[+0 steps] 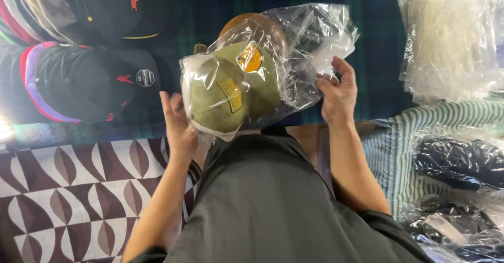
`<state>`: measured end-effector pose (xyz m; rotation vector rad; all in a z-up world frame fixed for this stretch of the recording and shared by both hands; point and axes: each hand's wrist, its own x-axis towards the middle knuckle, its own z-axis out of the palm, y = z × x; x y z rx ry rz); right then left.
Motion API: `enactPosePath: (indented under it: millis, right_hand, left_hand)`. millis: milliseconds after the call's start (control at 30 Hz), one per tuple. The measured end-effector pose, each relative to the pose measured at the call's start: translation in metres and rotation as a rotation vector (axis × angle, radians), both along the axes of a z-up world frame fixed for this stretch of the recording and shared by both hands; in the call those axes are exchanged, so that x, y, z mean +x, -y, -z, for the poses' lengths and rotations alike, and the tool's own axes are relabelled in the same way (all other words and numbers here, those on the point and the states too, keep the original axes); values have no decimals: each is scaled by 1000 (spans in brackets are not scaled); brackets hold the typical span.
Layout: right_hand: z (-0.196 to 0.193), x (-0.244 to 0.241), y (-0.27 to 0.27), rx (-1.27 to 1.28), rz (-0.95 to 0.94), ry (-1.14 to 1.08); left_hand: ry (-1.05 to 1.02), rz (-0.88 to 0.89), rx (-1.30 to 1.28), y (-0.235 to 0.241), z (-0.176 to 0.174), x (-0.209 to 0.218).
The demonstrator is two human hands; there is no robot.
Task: The person removes a green and white cap from a plastic bag and places the bag aside. They then use a wooden brush to clean the mesh back and fabric front of the cap. Finally, they use a white hairdryer to blow air onto the cap's surface.
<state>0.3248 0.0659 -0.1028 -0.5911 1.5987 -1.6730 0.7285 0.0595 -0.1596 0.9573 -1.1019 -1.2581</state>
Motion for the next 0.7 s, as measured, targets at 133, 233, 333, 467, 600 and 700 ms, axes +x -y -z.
enactPosePath:
  millis: [133, 233, 333, 467, 600, 700]
  right_hand:
    - [-8, 14, -8, 79, 8, 1]
    - [0, 12, -15, 152, -82, -56]
    - [-17, 13, -17, 434, -357, -857]
    - [-25, 20, -7, 183, -410, -878]
    - [-4, 31, 8, 283, -594, -427]
    - [23, 21, 16, 192, -534, -242]
  left_hand:
    - [-560, -105, 662, -16, -18, 1]
    - [-620, -104, 724, 2, -102, -32]
    - [-278, -107, 649, 15, -107, -33]
    - [-233, -25, 499, 29, -108, -30]
    - [-242, 47, 404, 40, -105, -30]
    - [-195, 40, 403, 43, -110, -22]
